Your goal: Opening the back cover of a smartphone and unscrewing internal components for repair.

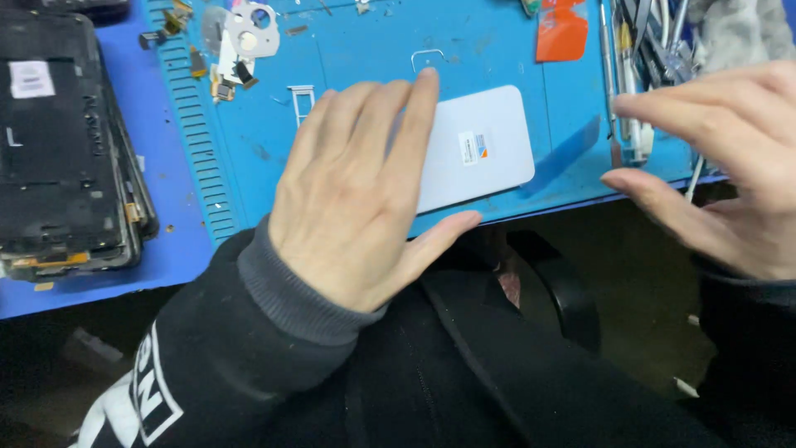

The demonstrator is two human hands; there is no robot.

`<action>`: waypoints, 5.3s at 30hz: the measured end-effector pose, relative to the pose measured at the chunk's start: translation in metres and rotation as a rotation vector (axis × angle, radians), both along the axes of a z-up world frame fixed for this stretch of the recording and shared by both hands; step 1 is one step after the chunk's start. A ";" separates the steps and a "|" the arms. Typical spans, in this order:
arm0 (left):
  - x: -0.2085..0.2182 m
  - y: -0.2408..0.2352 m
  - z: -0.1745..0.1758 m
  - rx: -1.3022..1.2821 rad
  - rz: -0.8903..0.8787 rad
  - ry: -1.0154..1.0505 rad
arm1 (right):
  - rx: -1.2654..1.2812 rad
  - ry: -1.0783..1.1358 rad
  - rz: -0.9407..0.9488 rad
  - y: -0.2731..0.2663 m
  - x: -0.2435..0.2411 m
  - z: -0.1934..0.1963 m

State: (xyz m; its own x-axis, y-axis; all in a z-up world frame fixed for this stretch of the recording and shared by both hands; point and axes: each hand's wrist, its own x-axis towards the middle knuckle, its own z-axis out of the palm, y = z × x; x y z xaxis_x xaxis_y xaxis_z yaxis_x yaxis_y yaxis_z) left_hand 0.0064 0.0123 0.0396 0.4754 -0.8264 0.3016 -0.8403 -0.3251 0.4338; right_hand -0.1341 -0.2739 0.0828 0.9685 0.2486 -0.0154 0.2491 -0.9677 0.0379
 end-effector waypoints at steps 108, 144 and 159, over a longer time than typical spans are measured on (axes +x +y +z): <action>0.023 0.032 -0.030 -0.053 0.057 0.038 | 0.561 0.222 -0.302 -0.005 0.045 -0.091; 0.025 0.052 -0.028 -0.062 0.110 0.210 | 0.334 0.321 -0.136 0.004 0.048 -0.079; 0.026 0.050 -0.033 -0.058 0.071 0.222 | 0.497 0.246 -0.005 -0.002 0.050 -0.081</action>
State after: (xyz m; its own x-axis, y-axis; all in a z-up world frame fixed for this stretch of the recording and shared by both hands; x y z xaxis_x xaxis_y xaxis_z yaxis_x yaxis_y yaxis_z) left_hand 0.0319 0.0620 0.0064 0.5918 -0.7730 0.2286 -0.6979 -0.3494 0.6252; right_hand -0.0838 -0.2755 0.0022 0.9522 0.2793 -0.1237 0.1883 -0.8554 -0.4825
